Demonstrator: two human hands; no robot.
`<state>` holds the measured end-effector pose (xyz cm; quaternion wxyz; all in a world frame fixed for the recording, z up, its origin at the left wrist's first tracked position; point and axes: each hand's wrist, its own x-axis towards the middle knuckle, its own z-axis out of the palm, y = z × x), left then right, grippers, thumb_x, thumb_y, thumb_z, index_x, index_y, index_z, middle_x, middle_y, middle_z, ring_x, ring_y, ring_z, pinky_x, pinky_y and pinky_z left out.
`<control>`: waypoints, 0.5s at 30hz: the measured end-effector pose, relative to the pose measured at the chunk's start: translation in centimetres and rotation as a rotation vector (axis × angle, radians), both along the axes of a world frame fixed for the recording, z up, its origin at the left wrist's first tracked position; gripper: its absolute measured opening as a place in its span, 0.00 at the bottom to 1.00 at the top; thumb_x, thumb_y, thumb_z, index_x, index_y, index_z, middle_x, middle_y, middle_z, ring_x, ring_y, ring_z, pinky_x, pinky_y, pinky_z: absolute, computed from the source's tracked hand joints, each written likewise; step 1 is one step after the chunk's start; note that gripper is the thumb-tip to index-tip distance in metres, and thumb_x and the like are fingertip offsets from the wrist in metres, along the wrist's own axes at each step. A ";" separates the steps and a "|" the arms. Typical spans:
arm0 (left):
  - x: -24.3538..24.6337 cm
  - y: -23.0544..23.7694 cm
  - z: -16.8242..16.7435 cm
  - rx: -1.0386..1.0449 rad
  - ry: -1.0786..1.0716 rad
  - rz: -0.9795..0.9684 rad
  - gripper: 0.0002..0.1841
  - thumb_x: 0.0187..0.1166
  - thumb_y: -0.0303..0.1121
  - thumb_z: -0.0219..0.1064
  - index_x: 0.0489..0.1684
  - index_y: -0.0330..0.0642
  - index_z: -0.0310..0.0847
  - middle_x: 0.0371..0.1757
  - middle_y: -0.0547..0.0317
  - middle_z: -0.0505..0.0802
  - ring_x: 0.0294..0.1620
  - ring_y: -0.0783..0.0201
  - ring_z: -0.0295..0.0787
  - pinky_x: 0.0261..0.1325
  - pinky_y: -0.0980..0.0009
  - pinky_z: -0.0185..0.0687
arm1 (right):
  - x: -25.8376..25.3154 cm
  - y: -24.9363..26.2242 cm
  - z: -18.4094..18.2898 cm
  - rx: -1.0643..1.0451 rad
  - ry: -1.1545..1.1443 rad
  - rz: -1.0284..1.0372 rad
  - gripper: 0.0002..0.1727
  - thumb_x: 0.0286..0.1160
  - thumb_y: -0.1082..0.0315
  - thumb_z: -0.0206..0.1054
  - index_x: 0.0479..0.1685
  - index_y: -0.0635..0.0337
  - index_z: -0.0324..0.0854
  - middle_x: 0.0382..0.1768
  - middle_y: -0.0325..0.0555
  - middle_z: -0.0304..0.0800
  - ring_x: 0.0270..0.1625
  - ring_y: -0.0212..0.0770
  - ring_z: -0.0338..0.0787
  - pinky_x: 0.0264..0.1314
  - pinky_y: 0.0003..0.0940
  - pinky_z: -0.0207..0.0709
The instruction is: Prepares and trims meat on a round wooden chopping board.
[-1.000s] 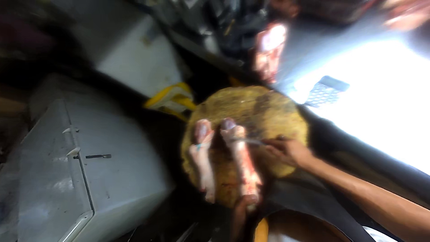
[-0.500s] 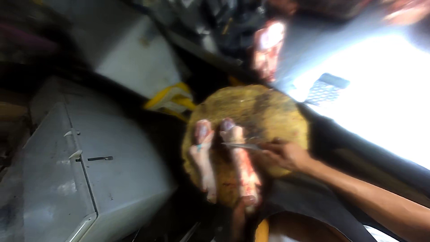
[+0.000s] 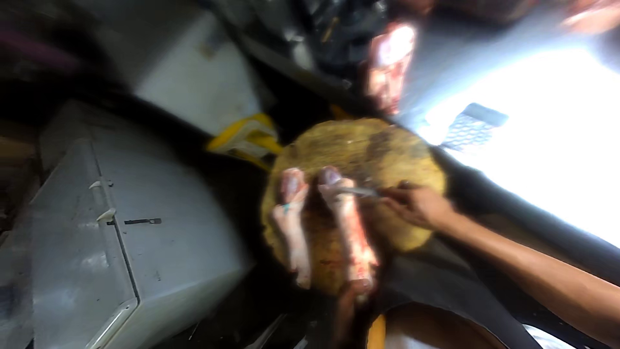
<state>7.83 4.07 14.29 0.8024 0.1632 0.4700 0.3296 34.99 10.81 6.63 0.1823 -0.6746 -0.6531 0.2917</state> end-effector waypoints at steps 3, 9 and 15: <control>-0.2 0.1 -0.3 0.034 0.002 -0.041 0.12 0.69 0.21 0.56 0.42 0.39 0.85 0.37 0.59 0.95 0.40 0.73 0.94 0.47 0.79 0.88 | -0.5 -0.8 1.1 0.073 -0.032 0.130 0.28 0.86 0.35 0.48 0.74 0.28 0.83 0.47 0.48 0.90 0.44 0.50 0.91 0.43 0.53 0.84; -0.1 -0.1 0.0 0.005 0.088 -0.027 0.11 0.71 0.20 0.54 0.36 0.40 0.84 0.30 0.62 0.94 0.34 0.75 0.92 0.42 0.79 0.88 | 2.2 1.3 1.8 -0.005 -0.120 0.036 0.24 0.87 0.39 0.53 0.73 0.29 0.84 0.44 0.48 0.92 0.43 0.53 0.92 0.43 0.59 0.84; -0.1 0.1 -0.3 0.006 0.085 -0.050 0.11 0.70 0.21 0.55 0.39 0.39 0.84 0.33 0.62 0.94 0.37 0.75 0.93 0.45 0.79 0.88 | 1.3 0.3 3.7 -0.002 -0.130 0.156 0.23 0.87 0.41 0.53 0.73 0.30 0.84 0.42 0.48 0.92 0.43 0.52 0.92 0.42 0.56 0.84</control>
